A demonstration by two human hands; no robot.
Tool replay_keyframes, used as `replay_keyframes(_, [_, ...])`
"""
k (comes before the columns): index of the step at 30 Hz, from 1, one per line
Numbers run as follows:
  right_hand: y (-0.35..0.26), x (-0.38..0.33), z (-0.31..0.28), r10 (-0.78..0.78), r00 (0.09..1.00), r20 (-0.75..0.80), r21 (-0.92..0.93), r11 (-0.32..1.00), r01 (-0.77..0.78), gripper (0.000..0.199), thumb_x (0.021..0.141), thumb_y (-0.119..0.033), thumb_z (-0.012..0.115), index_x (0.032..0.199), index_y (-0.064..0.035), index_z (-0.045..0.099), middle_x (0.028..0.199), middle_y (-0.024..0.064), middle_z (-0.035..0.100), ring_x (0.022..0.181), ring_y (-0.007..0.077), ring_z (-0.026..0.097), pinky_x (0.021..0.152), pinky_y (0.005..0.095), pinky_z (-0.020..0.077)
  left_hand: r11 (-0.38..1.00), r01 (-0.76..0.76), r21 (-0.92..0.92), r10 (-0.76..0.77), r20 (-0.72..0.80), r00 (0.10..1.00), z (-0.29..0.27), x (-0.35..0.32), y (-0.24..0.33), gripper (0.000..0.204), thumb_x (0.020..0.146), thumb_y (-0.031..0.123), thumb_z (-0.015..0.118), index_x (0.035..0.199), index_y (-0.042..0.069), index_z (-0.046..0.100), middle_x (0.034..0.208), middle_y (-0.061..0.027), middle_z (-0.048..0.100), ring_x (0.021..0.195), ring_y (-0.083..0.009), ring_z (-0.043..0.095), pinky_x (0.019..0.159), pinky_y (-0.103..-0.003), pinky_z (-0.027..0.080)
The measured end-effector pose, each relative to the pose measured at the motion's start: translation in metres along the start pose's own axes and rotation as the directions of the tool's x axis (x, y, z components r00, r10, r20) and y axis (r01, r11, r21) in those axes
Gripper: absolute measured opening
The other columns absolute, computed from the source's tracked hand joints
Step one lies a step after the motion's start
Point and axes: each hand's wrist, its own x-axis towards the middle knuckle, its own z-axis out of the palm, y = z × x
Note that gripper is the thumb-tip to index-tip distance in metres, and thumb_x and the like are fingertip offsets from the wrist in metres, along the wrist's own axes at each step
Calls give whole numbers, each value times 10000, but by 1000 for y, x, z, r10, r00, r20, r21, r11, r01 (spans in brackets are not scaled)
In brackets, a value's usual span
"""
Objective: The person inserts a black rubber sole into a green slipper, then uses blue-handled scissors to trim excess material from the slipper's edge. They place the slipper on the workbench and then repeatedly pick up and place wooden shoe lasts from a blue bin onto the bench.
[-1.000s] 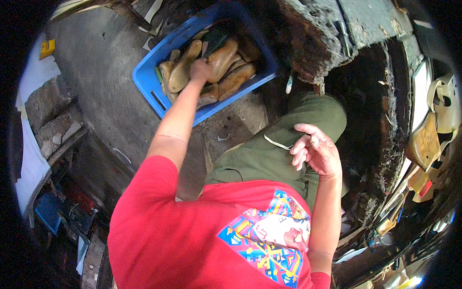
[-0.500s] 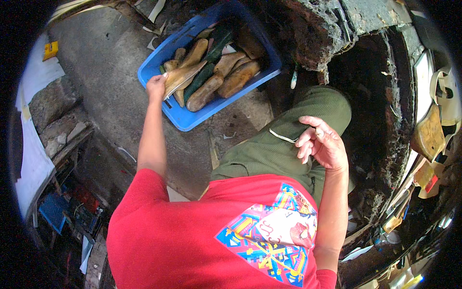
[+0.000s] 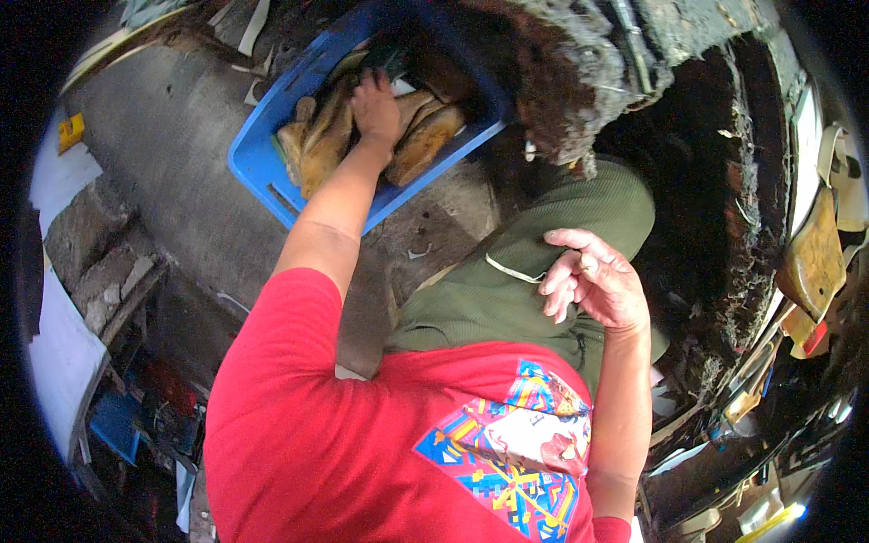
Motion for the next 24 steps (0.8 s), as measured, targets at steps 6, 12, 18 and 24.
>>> replay_keyframes(6, [-2,1,1,5,999,39,23,1000,-6,617,1046,-333,633,1460,89,454,986,330,714,764,402,759,593,433,642,970,237,-47,-195,425,884,-14,42,-81,736,816,562,820,1367,108,645,1458,-133,610,1297,-363,595,1071,-519,485])
replay_keyframes(12, [0,4,-4,-30,997,73,8,1000,30,626,1046,-343,630,1460,92,453,978,327,710,766,396,758,594,431,643,979,90,-183,-23,339,941,-10,52,-135,510,866,543,787,1121,102,759,1191,-164,752,1149,-369,701,974,-482,551])
replay_keyframes(18, [4,-2,6,-60,998,-1,-57,997,60,567,1043,-317,645,1418,85,507,965,263,731,739,328,753,622,381,638,850,181,-494,-108,173,979,-22,-25,-53,404,968,437,679,1116,69,755,1096,-228,748,1048,-419,715,927,-516,556])
replay_keyframes(24, [-13,-20,87,-126,990,58,-745,655,127,483,929,-294,788,1272,18,651,1077,142,733,984,264,711,905,404,565,936,245,-252,-70,548,833,-2,-78,57,944,847,592,779,1521,8,467,1515,-252,523,1427,-367,493,1173,-490,409])
